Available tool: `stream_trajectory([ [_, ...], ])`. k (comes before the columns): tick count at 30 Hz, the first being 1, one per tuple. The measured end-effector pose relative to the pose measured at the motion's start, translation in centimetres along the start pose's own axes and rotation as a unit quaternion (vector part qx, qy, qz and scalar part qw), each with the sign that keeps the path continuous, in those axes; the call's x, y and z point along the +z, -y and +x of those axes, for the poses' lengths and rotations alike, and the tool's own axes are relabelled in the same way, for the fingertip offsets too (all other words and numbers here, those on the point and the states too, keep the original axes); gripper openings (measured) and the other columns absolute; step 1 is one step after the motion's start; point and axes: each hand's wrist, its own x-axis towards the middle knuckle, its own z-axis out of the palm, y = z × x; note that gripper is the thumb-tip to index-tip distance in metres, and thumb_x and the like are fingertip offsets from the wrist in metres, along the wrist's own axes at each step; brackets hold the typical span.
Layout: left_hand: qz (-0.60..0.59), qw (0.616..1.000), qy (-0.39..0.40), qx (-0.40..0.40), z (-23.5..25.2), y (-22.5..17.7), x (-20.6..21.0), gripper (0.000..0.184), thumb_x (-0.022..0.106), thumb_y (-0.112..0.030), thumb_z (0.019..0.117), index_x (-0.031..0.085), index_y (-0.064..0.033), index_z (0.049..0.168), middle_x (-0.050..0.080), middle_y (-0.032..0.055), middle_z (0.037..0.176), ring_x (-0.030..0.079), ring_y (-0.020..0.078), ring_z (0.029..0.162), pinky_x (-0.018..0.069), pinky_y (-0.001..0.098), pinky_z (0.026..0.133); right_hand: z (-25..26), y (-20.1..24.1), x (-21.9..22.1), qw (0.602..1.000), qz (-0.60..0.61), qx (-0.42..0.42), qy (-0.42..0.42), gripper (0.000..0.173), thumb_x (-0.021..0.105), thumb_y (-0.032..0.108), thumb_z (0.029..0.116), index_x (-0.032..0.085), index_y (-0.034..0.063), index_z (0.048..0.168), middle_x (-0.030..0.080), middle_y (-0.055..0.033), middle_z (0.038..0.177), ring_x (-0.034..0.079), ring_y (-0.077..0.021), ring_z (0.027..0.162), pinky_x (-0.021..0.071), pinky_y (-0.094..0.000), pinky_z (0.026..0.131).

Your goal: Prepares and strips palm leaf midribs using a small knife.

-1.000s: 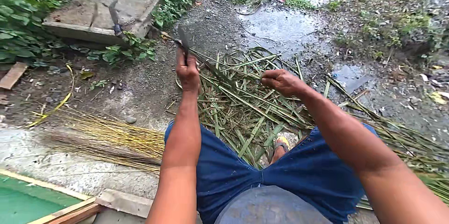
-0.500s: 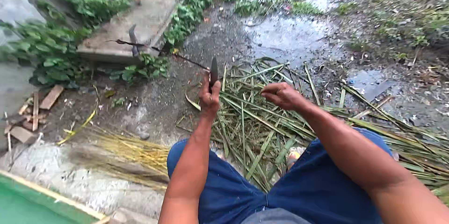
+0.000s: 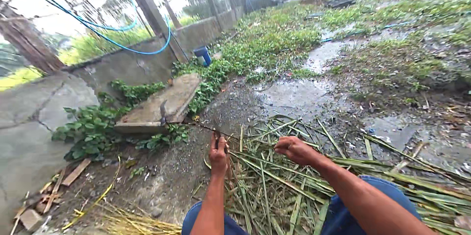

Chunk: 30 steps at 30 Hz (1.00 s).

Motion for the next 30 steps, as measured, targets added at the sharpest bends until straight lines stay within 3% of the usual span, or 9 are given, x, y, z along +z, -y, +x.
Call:
stream_trajectory([
  [4, 0.013, 0.999, 0.043, -0.008, -2.5, -1.5, -0.7, 0.055, 0.049, -0.013, 0.1049, 0.032, 0.0024, 0.155, 0.063, 0.0037, 0.086, 0.061, 0.0094, 0.064, 0.0545, 0.0255, 0.057, -0.8, 1.5, -0.4, 1.000, -0.023, -0.012, 0.014, 0.025, 0.057, 0.019, 0.1028, 0.076, 0.0023, 0.104, 0.070, -0.0136, 0.099, 0.066, -0.0257, 0.097, 0.0512, -0.0443, 0.093],
  [9, 0.017, 1.000, 0.001, 0.013, -3.0, -2.8, -3.2, 0.055, 0.049, -0.009, 0.1042, 0.033, -0.0023, 0.156, 0.063, 0.0033, 0.085, 0.061, 0.0090, 0.061, 0.0541, 0.0239, 0.054, -2.2, 3.0, -0.6, 0.998, -0.026, -0.049, 0.023, 0.024, 0.058, 0.018, 0.1021, 0.076, 0.0017, 0.104, 0.070, -0.0140, 0.097, 0.066, -0.0254, 0.095, 0.0516, -0.0432, 0.091],
  [12, 0.024, 1.000, 0.000, 0.013, -4.1, -2.5, -3.5, 0.053, 0.051, -0.009, 0.1043, 0.035, 0.0010, 0.154, 0.062, 0.0022, 0.080, 0.060, 0.0082, 0.059, 0.0533, 0.0238, 0.053, -2.6, 2.7, 0.0, 0.997, -0.034, -0.069, 0.023, 0.023, 0.059, 0.018, 0.1012, 0.076, 0.0019, 0.100, 0.069, -0.0137, 0.095, 0.067, -0.0257, 0.092, 0.0525, -0.0444, 0.089],
  [18, 0.016, 0.994, -0.107, 0.011, -1.6, -3.8, -6.8, 0.044, 0.047, -0.011, 0.1067, 0.041, 0.0014, 0.148, 0.059, 0.0046, 0.083, 0.057, 0.0090, 0.057, 0.0515, 0.0241, 0.049, -3.4, 1.9, -0.5, 0.998, -0.032, -0.056, 0.017, 0.023, 0.058, 0.017, 0.1003, 0.075, 0.0019, 0.098, 0.069, -0.0125, 0.093, 0.066, -0.0246, 0.092, 0.0526, -0.0451, 0.088],
  [21, 0.039, 0.994, -0.106, 0.005, -1.6, -4.9, -7.5, 0.048, 0.048, -0.011, 0.1068, 0.038, 0.0016, 0.152, 0.060, 0.0052, 0.084, 0.058, 0.0096, 0.060, 0.0530, 0.0249, 0.053, -4.3, 1.3, -1.2, 0.999, -0.004, -0.050, -0.012, 0.022, 0.060, 0.015, 0.0985, 0.076, -0.0006, 0.098, 0.071, -0.0135, 0.093, 0.067, -0.0226, 0.092, 0.0533, -0.0428, 0.089],
  [25, 0.055, 0.992, -0.110, -0.018, -1.2, -4.8, -8.1, 0.051, 0.052, -0.022, 0.1078, 0.039, -0.0107, 0.155, 0.060, 0.0034, 0.090, 0.058, 0.0093, 0.065, 0.0533, 0.0257, 0.059, -4.8, 0.2, -1.3, 0.999, -0.020, -0.035, -0.008, 0.022, 0.059, 0.015, 0.0992, 0.076, 0.0008, 0.100, 0.071, -0.0131, 0.095, 0.067, -0.0229, 0.093, 0.0535, -0.0454, 0.089],
  [30, 0.005, 0.989, -0.146, 0.018, 1.6, -5.7, -10.3, 0.047, 0.046, -0.022, 0.1093, 0.036, -0.0096, 0.154, 0.058, 0.0012, 0.086, 0.058, 0.0097, 0.061, 0.0533, 0.0254, 0.054, -6.3, -1.1, -3.1, 0.999, -0.035, 0.009, -0.017, 0.018, 0.062, 0.014, 0.0996, 0.076, 0.0024, 0.098, 0.070, -0.0102, 0.093, 0.067, -0.0217, 0.089, 0.0542, -0.0480, 0.085],
])
